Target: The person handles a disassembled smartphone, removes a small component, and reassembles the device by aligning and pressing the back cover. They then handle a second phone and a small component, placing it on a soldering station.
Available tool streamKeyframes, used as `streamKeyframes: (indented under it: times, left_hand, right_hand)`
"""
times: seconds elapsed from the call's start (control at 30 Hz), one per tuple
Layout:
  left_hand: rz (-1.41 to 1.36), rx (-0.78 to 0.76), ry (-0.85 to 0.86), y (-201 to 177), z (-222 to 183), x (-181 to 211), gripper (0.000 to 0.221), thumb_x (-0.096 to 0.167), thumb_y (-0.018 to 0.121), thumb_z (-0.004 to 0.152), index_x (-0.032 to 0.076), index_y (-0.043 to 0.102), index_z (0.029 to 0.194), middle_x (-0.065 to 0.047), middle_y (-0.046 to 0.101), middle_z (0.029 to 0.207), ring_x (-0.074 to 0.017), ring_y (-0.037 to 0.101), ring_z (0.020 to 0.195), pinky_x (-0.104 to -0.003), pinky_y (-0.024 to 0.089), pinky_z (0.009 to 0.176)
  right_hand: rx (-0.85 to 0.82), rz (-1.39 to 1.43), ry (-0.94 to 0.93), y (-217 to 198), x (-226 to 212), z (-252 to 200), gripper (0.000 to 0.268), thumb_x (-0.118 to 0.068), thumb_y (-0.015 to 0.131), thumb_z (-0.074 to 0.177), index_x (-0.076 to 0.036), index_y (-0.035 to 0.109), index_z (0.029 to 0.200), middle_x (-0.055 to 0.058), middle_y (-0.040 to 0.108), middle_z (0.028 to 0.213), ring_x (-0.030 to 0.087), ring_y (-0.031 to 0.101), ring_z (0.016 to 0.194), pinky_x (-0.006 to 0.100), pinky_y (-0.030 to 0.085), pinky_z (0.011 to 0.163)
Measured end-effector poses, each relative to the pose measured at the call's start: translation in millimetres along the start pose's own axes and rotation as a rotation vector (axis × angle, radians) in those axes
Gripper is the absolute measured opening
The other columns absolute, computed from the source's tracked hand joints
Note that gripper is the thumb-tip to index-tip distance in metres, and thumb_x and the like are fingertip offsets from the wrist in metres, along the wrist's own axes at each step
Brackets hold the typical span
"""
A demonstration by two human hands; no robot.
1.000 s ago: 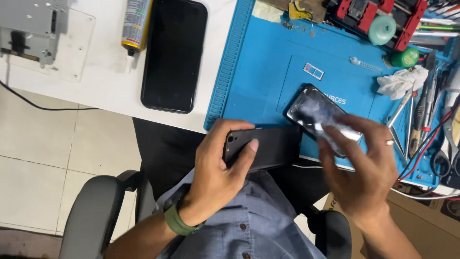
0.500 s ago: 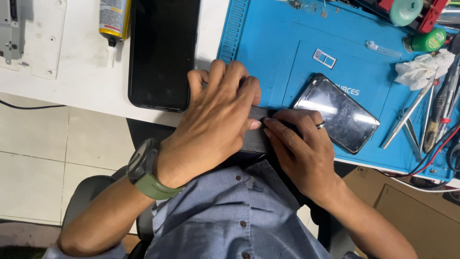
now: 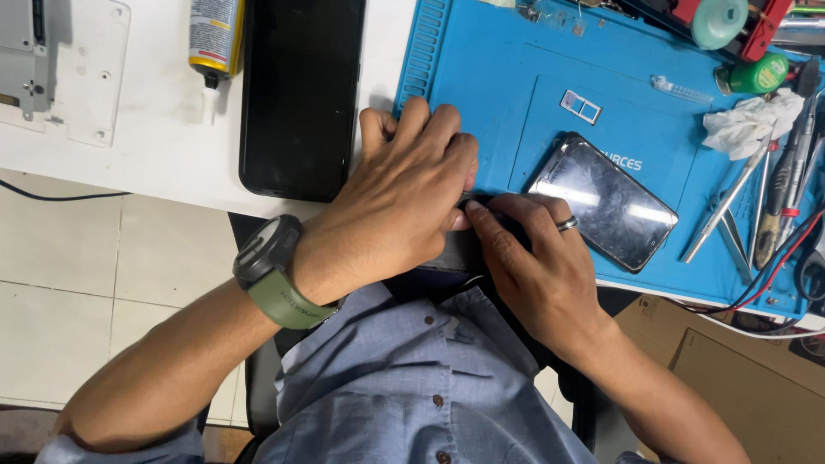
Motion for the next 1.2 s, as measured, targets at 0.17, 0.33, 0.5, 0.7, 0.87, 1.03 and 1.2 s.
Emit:
streamKeyframes:
  times: [0.17,0.33,0.5,0.7,0.87,1.03,1.2]
  left_hand:
    - [0.015,0.006,-0.024,4.4,0.5,-0.4,0.036,0.015,0.090,0.074,0.016,0.060,0.094,-0.008,0.050,0.108,-0.0316,0.047,0.103,-0.051,0.033,0.083]
    - [0.144,0.054,-0.017,12.2,6.4,0.4,0.034,0.021,0.090,0.072,0.014,0.058,0.082,-0.011,0.051,0.104,-0.0350,0.047,0.103,-0.053,0.035,0.081]
    - [0.112,0.000,0.017,6.5,1.0,-0.5,0.045,0.032,0.094,0.072,0.011,0.058,0.088,-0.012,0.050,0.109,-0.0349,0.047,0.106,-0.054,0.034,0.082]
    - [0.190,0.228,-0.054,-19.3,-35.8,30.4,0.038,0.021,0.091,0.094,0.011,0.064,0.118,-0.010,0.055,0.123,-0.0328,0.051,0.113,-0.052,0.032,0.095]
    - [0.230,0.439,-0.153,-0.6,-64.6,44.8,0.019,0.030,0.076,0.114,0.018,0.072,0.129,-0.003,0.065,0.114,-0.0268,0.061,0.104,-0.051,0.031,0.098]
    - [0.165,0.529,-0.293,-10.3,-85.6,27.0,0.018,0.038,0.081,0.108,0.024,0.078,0.120,-0.001,0.067,0.119,-0.0266,0.057,0.106,-0.049,0.031,0.098]
    - [0.146,0.469,-0.306,-20.0,-89.3,30.4,0.009,0.020,0.074,0.109,0.022,0.081,0.114,-0.004,0.066,0.118,-0.0294,0.055,0.101,-0.049,0.032,0.093]
  right_hand:
    - [-0.093,-0.073,-0.099,-5.0,0.3,7.8,0.036,0.007,0.067,0.111,-0.002,0.070,0.146,0.020,0.065,0.128,0.038,0.063,0.102,0.045,0.060,0.077]
    - [-0.147,-0.094,-0.174,-9.7,2.2,15.9,0.033,0.005,0.065,0.111,0.003,0.067,0.144,0.020,0.063,0.125,0.040,0.063,0.103,0.046,0.054,0.068]
    - [-0.148,-0.042,-0.155,-8.4,6.5,14.8,0.038,0.000,0.072,0.109,-0.001,0.066,0.147,0.020,0.061,0.123,0.037,0.056,0.090,0.046,0.051,0.069]
    - [-0.124,0.032,-0.122,-4.0,11.8,5.5,0.046,-0.004,0.072,0.111,-0.004,0.060,0.155,0.022,0.060,0.126,0.040,0.056,0.095,0.049,0.053,0.080]
    - [-0.012,0.128,-0.084,-1.5,12.2,-2.0,0.030,0.004,0.070,0.109,-0.002,0.069,0.138,0.020,0.065,0.128,0.037,0.060,0.096,0.045,0.053,0.086]
    - [0.022,0.154,-0.064,1.1,13.8,-8.7,0.026,0.006,0.069,0.107,0.000,0.070,0.133,0.021,0.068,0.132,0.040,0.069,0.109,0.048,0.057,0.093]
    - [0.050,0.167,-0.059,2.2,12.8,-9.1,0.023,0.006,0.067,0.108,0.000,0.071,0.130,0.021,0.068,0.131,0.040,0.067,0.106,0.047,0.058,0.092]
Point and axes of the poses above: each hand's wrist, its own z-axis towards the middle knuckle, its own y-axis out of the palm, x = y × z, the point moved 3 cm from there along z, towards the middle knuckle
